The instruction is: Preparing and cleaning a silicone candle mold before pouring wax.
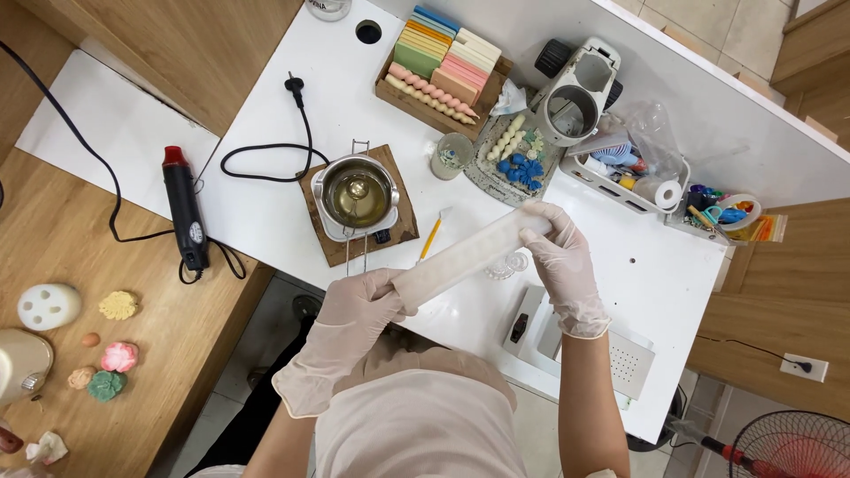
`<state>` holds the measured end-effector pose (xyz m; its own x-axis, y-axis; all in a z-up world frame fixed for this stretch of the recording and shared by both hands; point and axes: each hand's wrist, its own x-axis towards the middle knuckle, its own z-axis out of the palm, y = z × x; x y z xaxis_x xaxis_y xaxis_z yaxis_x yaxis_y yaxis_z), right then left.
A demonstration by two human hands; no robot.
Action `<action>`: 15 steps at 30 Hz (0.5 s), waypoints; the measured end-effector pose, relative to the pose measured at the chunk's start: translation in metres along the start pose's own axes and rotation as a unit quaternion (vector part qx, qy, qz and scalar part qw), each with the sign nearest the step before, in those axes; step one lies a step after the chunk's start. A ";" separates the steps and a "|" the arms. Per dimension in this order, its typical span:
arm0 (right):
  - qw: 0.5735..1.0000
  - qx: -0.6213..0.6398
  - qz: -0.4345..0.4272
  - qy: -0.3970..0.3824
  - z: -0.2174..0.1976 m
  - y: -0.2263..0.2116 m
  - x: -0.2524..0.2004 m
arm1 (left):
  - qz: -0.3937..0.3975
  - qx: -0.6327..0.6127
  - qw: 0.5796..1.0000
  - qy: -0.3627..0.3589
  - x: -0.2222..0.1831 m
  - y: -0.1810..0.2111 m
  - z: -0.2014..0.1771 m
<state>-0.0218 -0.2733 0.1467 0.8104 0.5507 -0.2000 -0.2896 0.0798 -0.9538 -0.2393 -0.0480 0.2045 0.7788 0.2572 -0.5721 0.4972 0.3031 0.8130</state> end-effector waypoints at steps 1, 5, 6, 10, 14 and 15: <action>0.999 -0.046 -0.006 0.005 0.004 -0.001 0.000 | 0.007 0.051 0.998 0.019 0.001 -0.001 0.000; 0.991 -0.129 0.015 0.025 0.020 -0.006 -0.002 | 0.016 0.196 0.978 0.070 0.002 -0.006 -0.001; 0.991 -0.129 0.015 0.024 0.019 -0.002 -0.001 | 0.016 0.196 0.978 0.071 0.005 -0.013 -0.003; 0.999 -0.045 0.021 0.012 0.010 0.014 0.004 | 0.001 0.123 0.988 0.095 0.012 -0.031 -0.009; 0.998 0.049 0.033 -0.004 0.007 0.027 0.010 | 0.068 0.130 0.981 0.125 0.015 -0.036 -0.009; 0.998 0.049 0.034 -0.005 0.005 0.033 0.012 | 0.067 0.129 0.981 0.126 0.012 -0.032 -0.009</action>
<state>-0.0243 -0.2601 0.1137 0.7826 0.5656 -0.2602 -0.3916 0.1223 -0.9120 -0.2492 -0.0466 0.1712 0.7414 0.5068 -0.4398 0.5017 0.0166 0.8649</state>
